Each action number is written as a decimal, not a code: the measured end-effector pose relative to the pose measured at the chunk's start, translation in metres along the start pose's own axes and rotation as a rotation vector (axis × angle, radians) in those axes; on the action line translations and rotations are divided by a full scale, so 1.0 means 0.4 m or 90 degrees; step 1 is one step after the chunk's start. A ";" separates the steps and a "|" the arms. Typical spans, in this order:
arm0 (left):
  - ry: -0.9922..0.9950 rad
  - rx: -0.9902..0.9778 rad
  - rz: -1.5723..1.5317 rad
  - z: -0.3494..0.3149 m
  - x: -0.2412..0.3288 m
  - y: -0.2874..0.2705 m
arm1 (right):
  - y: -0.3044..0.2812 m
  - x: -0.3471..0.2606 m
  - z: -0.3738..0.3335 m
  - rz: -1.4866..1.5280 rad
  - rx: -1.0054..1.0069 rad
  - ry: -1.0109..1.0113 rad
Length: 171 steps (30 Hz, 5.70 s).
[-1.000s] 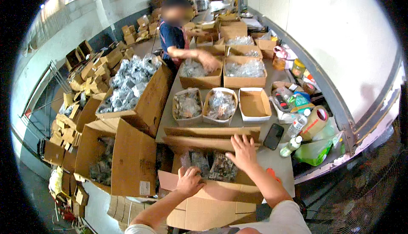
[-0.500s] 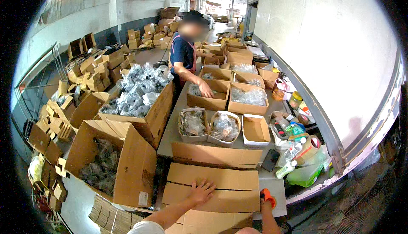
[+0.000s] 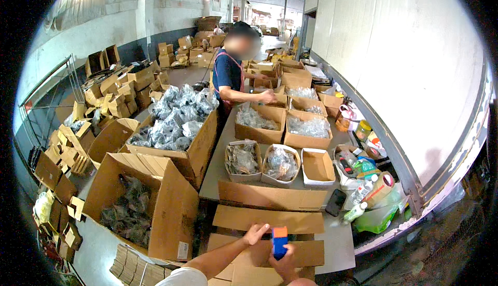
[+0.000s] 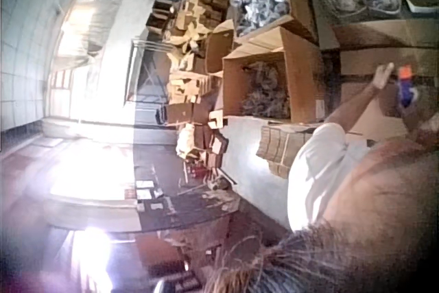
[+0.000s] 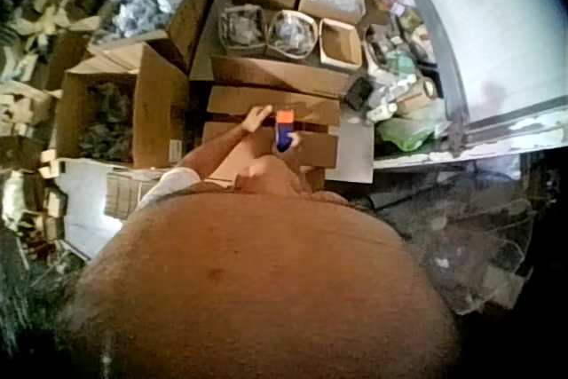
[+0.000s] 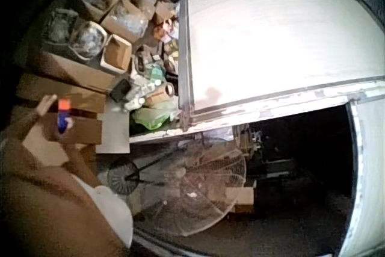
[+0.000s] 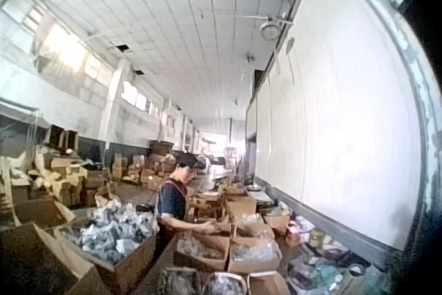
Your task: The person takes bubble-wrapped items from a large container, places them into individual boxes, and seals the boxes with a handheld tape dispenser.
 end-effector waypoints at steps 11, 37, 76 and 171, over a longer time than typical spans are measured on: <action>0.028 -0.189 0.057 0.060 -0.036 -0.075 | 0.040 -0.034 -0.014 -0.151 -0.100 -0.008; -0.271 -0.060 1.004 0.323 0.011 -0.094 | 0.001 -0.096 -0.065 -0.209 -0.141 0.166; 0.019 0.023 0.908 -0.208 -0.016 0.092 | 0.033 -0.190 -0.047 -0.115 -0.055 -0.086; -0.202 0.483 0.382 -0.315 -0.178 -0.120 | 0.024 -0.120 0.051 -0.552 -0.759 0.049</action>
Point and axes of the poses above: each hand's wrist, its own z-axis towards the middle knuckle, its own y-axis out of the palm, x = y × z, the point moved 3 cm from there along z, towards the middle knuckle, and after that the axes turned 2 degrees about y, right-handed, at the moved point
